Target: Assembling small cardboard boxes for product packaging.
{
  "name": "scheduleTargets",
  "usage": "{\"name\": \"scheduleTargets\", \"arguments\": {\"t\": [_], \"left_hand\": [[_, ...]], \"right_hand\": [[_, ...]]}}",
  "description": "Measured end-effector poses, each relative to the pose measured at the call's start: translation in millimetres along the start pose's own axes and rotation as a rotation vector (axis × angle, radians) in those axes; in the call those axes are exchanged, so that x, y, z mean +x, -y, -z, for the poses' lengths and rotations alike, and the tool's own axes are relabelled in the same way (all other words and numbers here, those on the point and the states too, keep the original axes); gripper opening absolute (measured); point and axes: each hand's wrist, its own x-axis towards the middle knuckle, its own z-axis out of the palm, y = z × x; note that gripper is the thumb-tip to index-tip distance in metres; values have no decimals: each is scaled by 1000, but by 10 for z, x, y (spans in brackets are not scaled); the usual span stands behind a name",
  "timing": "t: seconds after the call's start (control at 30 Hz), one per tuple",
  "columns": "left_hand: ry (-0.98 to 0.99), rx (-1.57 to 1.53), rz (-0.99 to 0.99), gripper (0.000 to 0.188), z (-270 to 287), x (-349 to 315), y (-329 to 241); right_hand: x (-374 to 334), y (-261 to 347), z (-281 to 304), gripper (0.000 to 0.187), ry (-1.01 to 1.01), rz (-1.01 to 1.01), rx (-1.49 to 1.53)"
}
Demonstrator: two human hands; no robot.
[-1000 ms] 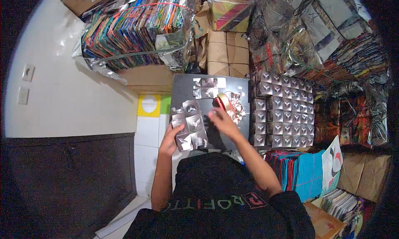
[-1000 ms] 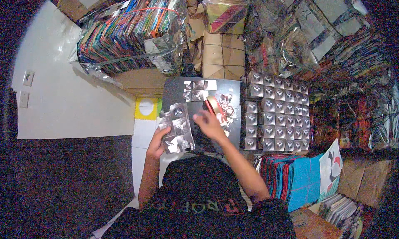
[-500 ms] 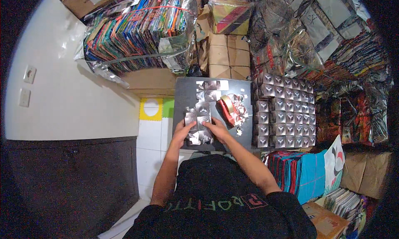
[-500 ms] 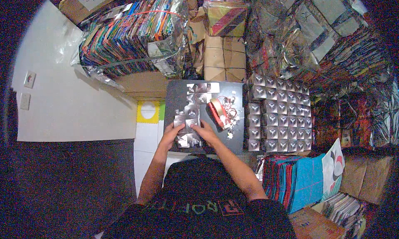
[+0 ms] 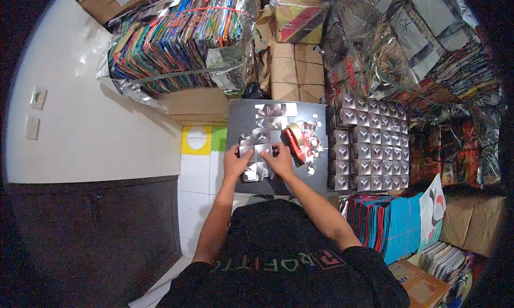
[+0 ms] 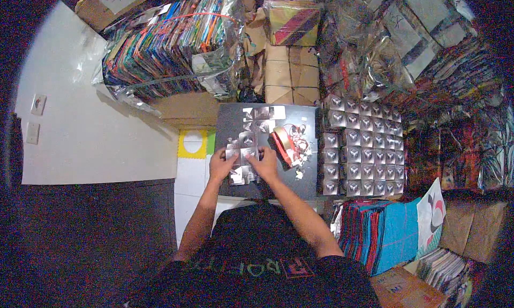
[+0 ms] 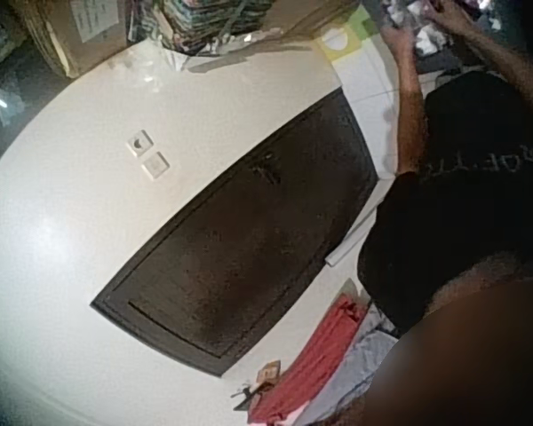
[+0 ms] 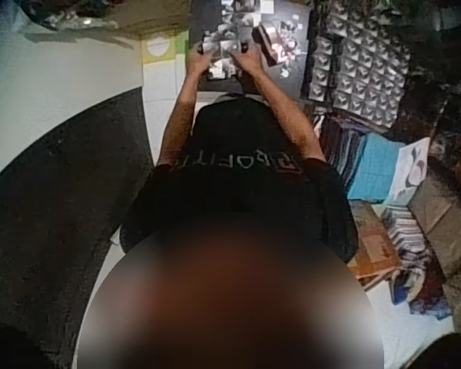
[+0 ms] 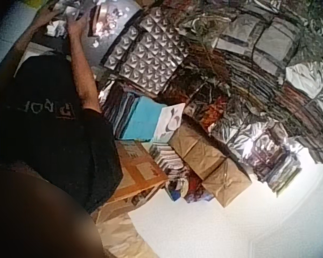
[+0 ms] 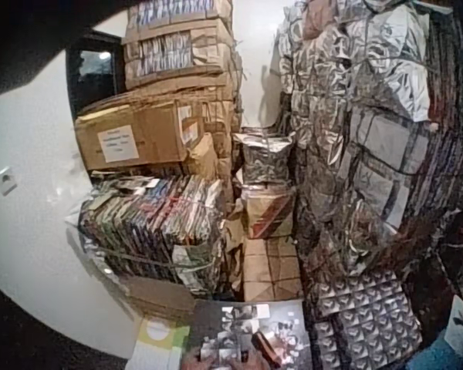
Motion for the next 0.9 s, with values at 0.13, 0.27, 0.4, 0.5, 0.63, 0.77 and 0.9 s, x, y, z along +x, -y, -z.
{"name": "scheduleTargets", "arguments": {"t": [0.13, 0.27, 0.4, 0.5, 0.63, 0.77, 0.9], "left_hand": [[-386, 107, -203, 49, -54, -29, 146], [-324, 19, -146, 50, -43, -70, 143], [-424, 150, -243, 47, -95, -201, -11], [-486, 146, -309, 41, -72, -303, -83], [-141, -360, -288, 29, 2, -574, -425], [162, -784, -175, 37, 57, -855, -678], [321, -836, -304, 46, -119, -981, -871]], "right_hand": [[-25, 45, 88, 51, -47, 58, 76], [-19, 64, 145, 40, -36, 36, 148], [12, -22, 212, 34, -14, 2, 320], [15, 70, 411, 29, 97, -55, 472], [-1, 178, 664, 30, 135, -205, 625], [-129, 689, 1101, 24, 268, -300, 867], [-222, 818, 1329, 26, 280, -259, 1012]]}}
